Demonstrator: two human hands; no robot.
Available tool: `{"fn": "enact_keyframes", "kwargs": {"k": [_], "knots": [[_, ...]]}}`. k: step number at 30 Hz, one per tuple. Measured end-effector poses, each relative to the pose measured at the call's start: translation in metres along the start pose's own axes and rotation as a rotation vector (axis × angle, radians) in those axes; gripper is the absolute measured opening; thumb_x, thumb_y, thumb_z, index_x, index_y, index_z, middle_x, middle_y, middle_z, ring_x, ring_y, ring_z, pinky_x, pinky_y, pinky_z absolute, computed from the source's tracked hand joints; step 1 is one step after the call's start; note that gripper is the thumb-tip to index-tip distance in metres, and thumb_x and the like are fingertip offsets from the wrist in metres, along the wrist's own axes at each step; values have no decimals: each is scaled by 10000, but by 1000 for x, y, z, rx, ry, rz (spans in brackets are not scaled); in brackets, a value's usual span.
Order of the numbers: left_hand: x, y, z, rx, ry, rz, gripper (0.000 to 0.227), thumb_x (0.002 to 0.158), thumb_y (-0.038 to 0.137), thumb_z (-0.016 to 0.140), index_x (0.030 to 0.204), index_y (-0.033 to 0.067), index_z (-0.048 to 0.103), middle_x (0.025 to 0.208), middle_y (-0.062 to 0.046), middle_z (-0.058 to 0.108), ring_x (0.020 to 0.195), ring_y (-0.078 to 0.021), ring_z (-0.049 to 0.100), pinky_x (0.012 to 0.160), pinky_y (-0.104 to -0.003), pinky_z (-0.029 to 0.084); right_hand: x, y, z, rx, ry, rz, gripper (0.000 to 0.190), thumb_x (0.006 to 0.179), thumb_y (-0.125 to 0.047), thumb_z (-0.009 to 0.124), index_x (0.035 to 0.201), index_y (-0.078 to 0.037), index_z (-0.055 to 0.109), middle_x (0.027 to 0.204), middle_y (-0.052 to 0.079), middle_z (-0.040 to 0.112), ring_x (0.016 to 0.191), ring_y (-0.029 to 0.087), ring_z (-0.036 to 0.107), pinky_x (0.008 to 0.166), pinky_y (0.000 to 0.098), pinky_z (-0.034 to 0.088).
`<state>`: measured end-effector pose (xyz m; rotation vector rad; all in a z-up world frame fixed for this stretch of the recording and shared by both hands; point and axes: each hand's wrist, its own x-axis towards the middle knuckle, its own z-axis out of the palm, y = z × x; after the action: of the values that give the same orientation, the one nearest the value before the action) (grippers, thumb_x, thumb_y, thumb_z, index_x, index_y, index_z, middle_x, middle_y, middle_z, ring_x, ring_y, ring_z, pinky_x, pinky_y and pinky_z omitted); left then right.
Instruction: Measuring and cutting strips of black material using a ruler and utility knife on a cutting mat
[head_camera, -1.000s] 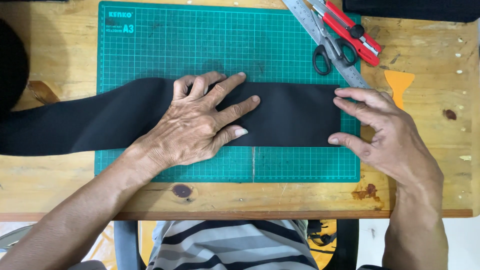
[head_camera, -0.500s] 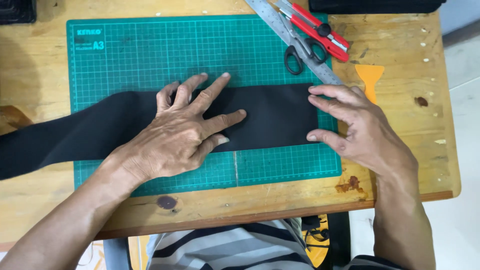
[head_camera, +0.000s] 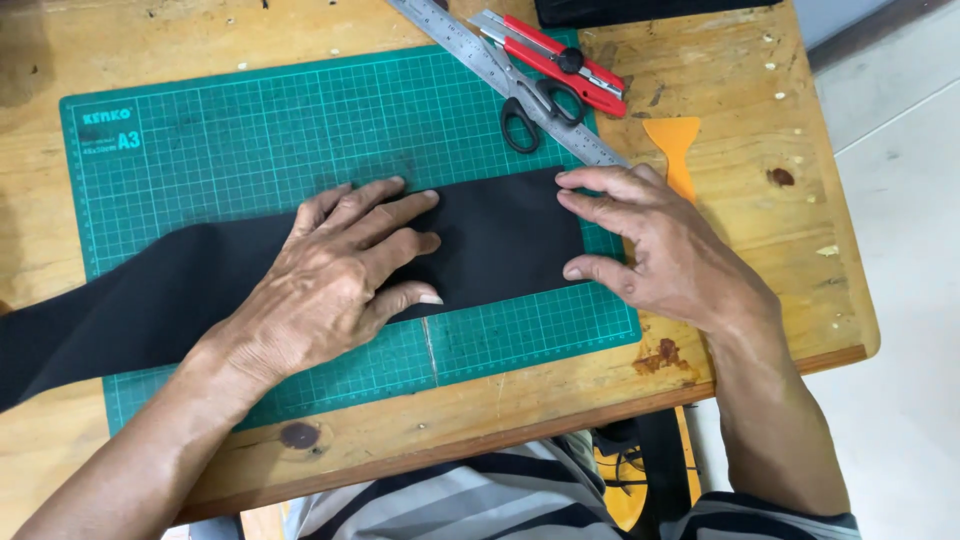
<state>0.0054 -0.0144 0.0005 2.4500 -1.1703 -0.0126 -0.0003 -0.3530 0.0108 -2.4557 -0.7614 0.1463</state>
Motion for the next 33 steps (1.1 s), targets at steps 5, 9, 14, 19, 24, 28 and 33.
{"fn": "enact_keyframes", "kwargs": {"k": [5, 9, 14, 19, 24, 28, 33], "knots": [[2, 7, 1, 70, -41, -12, 534, 1017, 391, 572, 1515, 203, 517, 1604, -127, 442, 1495, -389, 348, 1144, -609, 270, 0, -4, -2, 39, -14, 38, 605, 846, -293, 797, 1360, -13, 646, 1518, 78, 540, 1408, 285, 470, 1153, 469, 353], [24, 21, -1, 110, 33, 31, 283, 1001, 337, 621, 1191, 128, 636, 1503, -152, 555, 1414, -454, 418, 1063, -614, 325, 1, -3, -1, 36, -4, -6, 584, 854, -271, 797, 1352, -5, 645, 1495, 113, 552, 1382, 299, 499, 1146, 476, 347], [62, 38, 34, 220, 231, 186, 347, 1054, 346, 639, 911, 36, 704, 1299, -197, 719, 1148, -382, 642, 799, -458, 492, 0, -2, 0, 30, 20, -26, 601, 850, -272, 803, 1358, 3, 638, 1481, 139, 565, 1385, 309, 499, 1137, 477, 373], [86, 46, 43, 253, 129, 92, 486, 954, 460, 708, 1221, 65, 615, 1336, -132, 646, 1032, -327, 585, 725, -477, 484, 1, 2, 0, 56, 2, 9, 634, 834, -298, 813, 1364, -5, 625, 1501, 124, 542, 1417, 309, 468, 1192, 509, 300], [90, 43, 43, 157, -30, 38, 484, 970, 458, 647, 1259, 79, 566, 1534, -121, 525, 1082, -358, 500, 768, -522, 441, 0, -3, -4, 114, 52, 71, 763, 756, -266, 886, 1397, -53, 530, 1487, 146, 492, 1190, 264, 548, 986, 417, 478], [91, 42, 39, 105, -78, 23, 452, 973, 459, 648, 1214, 92, 542, 1578, -105, 486, 1057, -353, 473, 744, -526, 423, 0, -3, -4, 174, 58, 152, 871, 700, -246, 936, 1393, -68, 438, 1520, 167, 372, 1020, 224, 581, 770, 351, 613], [91, 42, 37, 55, -86, 20, 395, 978, 432, 656, 1132, 96, 517, 1580, -117, 481, 1013, -348, 453, 719, -518, 393, -1, -9, -8, 198, 74, 94, 818, 735, -200, 916, 1403, -90, 457, 1506, 140, 417, 976, 224, 589, 809, 357, 573]]}}
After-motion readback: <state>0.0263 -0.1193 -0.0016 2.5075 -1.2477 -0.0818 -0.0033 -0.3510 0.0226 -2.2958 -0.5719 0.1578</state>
